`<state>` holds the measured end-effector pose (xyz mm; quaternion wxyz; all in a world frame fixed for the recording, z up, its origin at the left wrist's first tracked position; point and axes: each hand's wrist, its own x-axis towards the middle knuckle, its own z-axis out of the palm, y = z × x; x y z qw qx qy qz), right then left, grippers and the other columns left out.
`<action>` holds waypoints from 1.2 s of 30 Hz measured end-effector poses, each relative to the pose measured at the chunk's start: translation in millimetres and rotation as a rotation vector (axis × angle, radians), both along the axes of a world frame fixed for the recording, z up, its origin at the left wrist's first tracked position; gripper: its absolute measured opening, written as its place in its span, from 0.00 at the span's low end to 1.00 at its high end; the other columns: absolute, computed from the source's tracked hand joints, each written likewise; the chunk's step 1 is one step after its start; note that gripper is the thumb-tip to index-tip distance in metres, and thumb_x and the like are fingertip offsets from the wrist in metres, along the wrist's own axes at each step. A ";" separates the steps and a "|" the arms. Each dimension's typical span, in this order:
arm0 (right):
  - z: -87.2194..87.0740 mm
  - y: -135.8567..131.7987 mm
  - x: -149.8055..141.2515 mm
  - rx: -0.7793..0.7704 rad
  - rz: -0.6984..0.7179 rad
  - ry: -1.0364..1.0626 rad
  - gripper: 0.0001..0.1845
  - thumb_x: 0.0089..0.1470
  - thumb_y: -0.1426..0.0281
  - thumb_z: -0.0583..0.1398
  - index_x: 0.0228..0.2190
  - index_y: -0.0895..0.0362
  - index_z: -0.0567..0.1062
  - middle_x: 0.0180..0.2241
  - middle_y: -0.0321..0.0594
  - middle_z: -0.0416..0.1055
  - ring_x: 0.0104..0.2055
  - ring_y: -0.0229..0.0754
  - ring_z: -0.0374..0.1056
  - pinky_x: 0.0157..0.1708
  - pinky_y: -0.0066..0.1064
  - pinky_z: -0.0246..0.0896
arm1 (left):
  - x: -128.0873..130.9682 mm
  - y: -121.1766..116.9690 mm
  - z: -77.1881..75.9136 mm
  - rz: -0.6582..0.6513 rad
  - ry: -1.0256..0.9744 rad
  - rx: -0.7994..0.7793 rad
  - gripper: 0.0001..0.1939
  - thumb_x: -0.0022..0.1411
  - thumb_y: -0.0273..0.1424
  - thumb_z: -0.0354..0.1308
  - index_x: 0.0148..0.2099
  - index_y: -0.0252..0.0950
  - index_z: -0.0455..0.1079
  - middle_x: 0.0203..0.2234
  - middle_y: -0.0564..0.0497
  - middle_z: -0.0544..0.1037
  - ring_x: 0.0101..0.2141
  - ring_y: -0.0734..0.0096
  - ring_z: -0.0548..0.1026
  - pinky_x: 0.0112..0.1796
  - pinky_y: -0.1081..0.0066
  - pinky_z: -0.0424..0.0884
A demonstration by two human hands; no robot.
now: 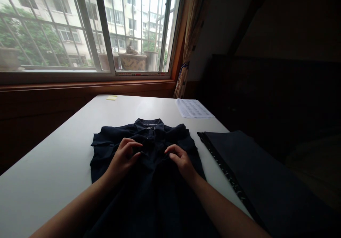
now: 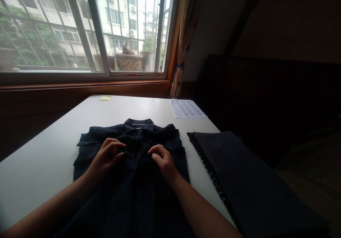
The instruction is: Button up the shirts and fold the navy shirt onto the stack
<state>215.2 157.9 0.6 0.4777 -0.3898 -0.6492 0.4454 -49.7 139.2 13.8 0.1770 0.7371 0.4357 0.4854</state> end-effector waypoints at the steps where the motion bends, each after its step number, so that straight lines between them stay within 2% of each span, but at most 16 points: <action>1: -0.6 0.6 0.4 -0.010 -0.001 0.003 0.08 0.52 0.68 0.58 0.33 0.55 0.77 0.33 0.36 0.71 0.38 0.42 0.66 0.41 0.32 0.59 | 1.7 -2.0 4.9 -0.002 0.036 0.045 0.08 0.64 0.28 0.60 0.46 0.39 0.74 0.42 0.48 0.70 0.35 0.71 0.70 0.35 0.71 0.71; 3: -1.4 1.8 1.0 -0.046 0.005 0.018 0.07 0.52 0.68 0.58 0.33 0.55 0.77 0.33 0.36 0.72 0.38 0.42 0.66 0.41 0.32 0.59 | 7.6 -9.4 18.3 -0.051 0.135 0.123 0.07 0.66 0.25 0.56 0.42 0.40 0.75 0.40 0.49 0.71 0.39 0.68 0.71 0.40 0.68 0.71; 5: -1.6 3.1 1.6 -0.082 0.009 0.041 0.07 0.53 0.68 0.58 0.33 0.55 0.76 0.33 0.36 0.72 0.38 0.42 0.66 0.41 0.32 0.59 | 16.7 -21.4 32.7 -0.145 0.253 0.116 0.09 0.68 0.25 0.53 0.39 0.40 0.74 0.36 0.49 0.72 0.39 0.68 0.71 0.41 0.67 0.69; 8: -0.5 4.4 2.9 -0.101 -0.006 0.074 0.07 0.53 0.67 0.58 0.33 0.54 0.76 0.32 0.36 0.71 0.37 0.42 0.65 0.40 0.32 0.58 | 32.5 -41.8 42.5 -0.245 0.395 -0.104 0.06 0.67 0.31 0.56 0.46 0.40 0.71 0.38 0.49 0.73 0.36 0.68 0.73 0.38 0.68 0.70; 10: 0.6 4.9 4.1 -0.095 -0.025 0.084 0.07 0.52 0.67 0.59 0.32 0.54 0.76 0.31 0.35 0.70 0.36 0.42 0.64 0.40 0.32 0.58 | 40.6 -50.7 35.4 -0.260 0.470 -0.223 0.17 0.63 0.38 0.61 0.52 0.40 0.68 0.44 0.48 0.73 0.38 0.64 0.75 0.38 0.67 0.72; 12: 1.4 5.1 5.3 -0.093 -0.037 0.095 0.07 0.52 0.67 0.58 0.31 0.54 0.76 0.30 0.35 0.69 0.36 0.42 0.63 0.39 0.31 0.57 | 44.6 -52.9 19.9 -0.253 0.517 -0.267 0.23 0.60 0.40 0.64 0.55 0.41 0.65 0.48 0.47 0.71 0.40 0.62 0.75 0.39 0.65 0.72; 15: 1.3 4.9 6.4 -0.108 -0.051 0.111 0.07 0.51 0.67 0.58 0.30 0.54 0.76 0.29 0.34 0.68 0.34 0.41 0.62 0.38 0.31 0.56 | 43.6 -45.1 -4.3 -0.266 0.510 -0.301 0.18 0.62 0.33 0.61 0.54 0.43 0.67 0.48 0.49 0.72 0.38 0.65 0.76 0.38 0.67 0.71; 17: 0.5 4.9 6.3 -0.113 -0.063 0.109 0.07 0.51 0.67 0.58 0.29 0.54 0.75 0.29 0.34 0.68 0.34 0.41 0.62 0.38 0.31 0.56 | 39.6 -35.9 -13.2 -0.330 0.419 -0.331 0.12 0.64 0.30 0.58 0.50 0.42 0.70 0.45 0.50 0.73 0.37 0.68 0.76 0.38 0.70 0.70; 20: -0.6 5.2 4.8 -0.096 -0.085 0.082 0.07 0.51 0.67 0.57 0.29 0.55 0.75 0.29 0.34 0.68 0.34 0.41 0.62 0.38 0.31 0.56 | 31.6 -22.7 -15.5 -0.472 0.201 -0.402 0.06 0.67 0.32 0.57 0.44 0.38 0.73 0.38 0.50 0.74 0.37 0.69 0.74 0.39 0.72 0.69; 23: -0.5 5.7 1.8 -0.058 -0.104 0.043 0.07 0.51 0.68 0.57 0.30 0.55 0.76 0.30 0.34 0.69 0.35 0.42 0.63 0.40 0.32 0.57 | 23.2 -14.3 -13.2 -0.572 0.061 -0.483 0.09 0.68 0.35 0.57 0.41 0.34 0.75 0.35 0.49 0.73 0.36 0.69 0.73 0.38 0.72 0.69; 28: 5.0 1.6 -1.3 0.115 -0.127 -0.010 0.09 0.50 0.75 0.57 0.30 0.54 0.77 0.35 0.37 0.70 0.40 0.43 0.67 0.43 0.34 0.60 | 13.5 -10.0 -11.2 -0.612 -0.032 -0.569 0.12 0.69 0.38 0.56 0.40 0.34 0.74 0.35 0.50 0.72 0.35 0.71 0.71 0.38 0.73 0.67; 32: 18.7 -13.7 -0.6 0.373 -0.246 -0.031 0.13 0.55 0.79 0.55 0.29 0.53 0.76 0.35 0.38 0.70 0.41 0.43 0.67 0.43 0.37 0.61 | 11.9 -9.4 -9.1 -0.598 -0.036 -0.591 0.13 0.68 0.39 0.57 0.40 0.34 0.75 0.35 0.51 0.72 0.35 0.71 0.71 0.38 0.73 0.67; 34: 25.6 -23.7 -3.3 0.544 -0.202 -0.086 0.13 0.56 0.79 0.55 0.31 0.52 0.76 0.34 0.39 0.72 0.40 0.44 0.67 0.42 0.38 0.63 | 12.2 -9.0 -8.5 -0.564 -0.010 -0.579 0.14 0.67 0.40 0.58 0.40 0.34 0.75 0.35 0.51 0.73 0.35 0.70 0.72 0.38 0.73 0.67; 36: 28.8 -31.8 -8.9 0.681 -0.049 -0.179 0.13 0.55 0.79 0.57 0.36 0.51 0.77 0.36 0.39 0.73 0.40 0.44 0.68 0.42 0.40 0.64 | 12.5 -8.6 -8.8 -0.540 0.001 -0.574 0.14 0.66 0.41 0.60 0.40 0.33 0.76 0.34 0.51 0.73 0.36 0.69 0.72 0.39 0.72 0.67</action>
